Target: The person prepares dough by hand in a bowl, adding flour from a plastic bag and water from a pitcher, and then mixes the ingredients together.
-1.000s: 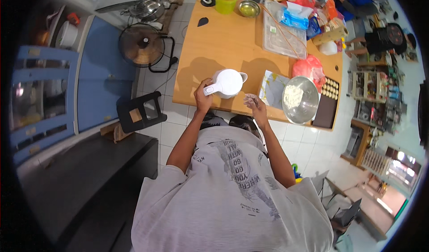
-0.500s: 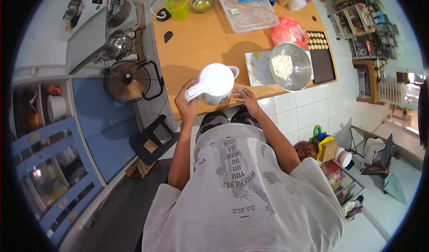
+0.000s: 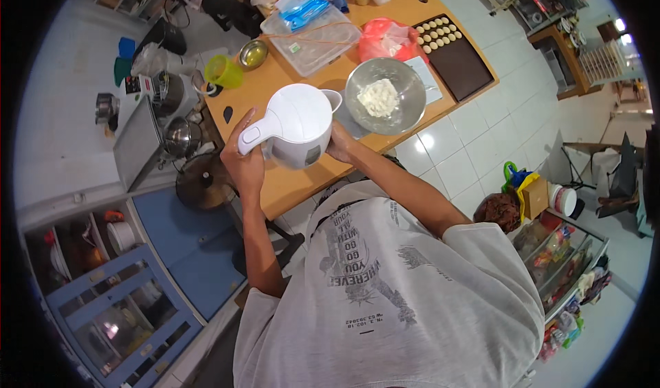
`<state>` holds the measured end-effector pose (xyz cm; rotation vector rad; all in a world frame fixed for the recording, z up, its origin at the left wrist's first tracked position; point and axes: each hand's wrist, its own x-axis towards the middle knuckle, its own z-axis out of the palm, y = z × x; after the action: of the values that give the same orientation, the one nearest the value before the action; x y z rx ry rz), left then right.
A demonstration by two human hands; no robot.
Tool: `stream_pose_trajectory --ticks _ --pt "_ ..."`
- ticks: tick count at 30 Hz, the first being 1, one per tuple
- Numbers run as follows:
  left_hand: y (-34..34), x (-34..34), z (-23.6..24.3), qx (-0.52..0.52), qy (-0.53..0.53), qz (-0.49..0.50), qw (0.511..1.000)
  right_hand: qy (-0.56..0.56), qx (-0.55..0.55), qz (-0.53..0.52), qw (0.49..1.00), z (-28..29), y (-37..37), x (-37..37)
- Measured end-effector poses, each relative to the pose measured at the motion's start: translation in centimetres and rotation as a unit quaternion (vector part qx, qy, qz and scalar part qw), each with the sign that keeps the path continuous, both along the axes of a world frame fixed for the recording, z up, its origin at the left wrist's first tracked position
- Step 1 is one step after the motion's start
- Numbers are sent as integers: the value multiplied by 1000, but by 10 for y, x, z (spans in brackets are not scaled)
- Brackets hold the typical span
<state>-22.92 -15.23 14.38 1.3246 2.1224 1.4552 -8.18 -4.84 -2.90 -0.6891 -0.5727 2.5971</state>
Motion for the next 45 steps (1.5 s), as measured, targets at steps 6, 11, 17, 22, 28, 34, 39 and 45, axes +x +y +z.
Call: stream_pose_trajectory --ticks 6,11,17,22,28,34,39,45 --pt "35 21 5 2 31 -11 999 53 -9 15 998 -17 26 -3" --pt "53 34 4 10 61 -13 998 48 -34 18 998 -16 38 4" --pt "60 54 10 -52 104 27 993 112 -88 64 988 -20 44 12" --pt "69 72 14 -61 114 38 991 133 -118 70 982 -26 46 15" --pt "73 89 16 -99 95 66 988 116 -117 91 982 -15 54 30" --pt "78 95 15 -111 116 61 985 122 -116 108 980 -12 61 34" --pt "82 96 14 -144 132 61 979 133 -114 115 978 -15 65 33" --pt "90 100 16 -127 117 52 984 143 -111 117 976 -18 69 32"
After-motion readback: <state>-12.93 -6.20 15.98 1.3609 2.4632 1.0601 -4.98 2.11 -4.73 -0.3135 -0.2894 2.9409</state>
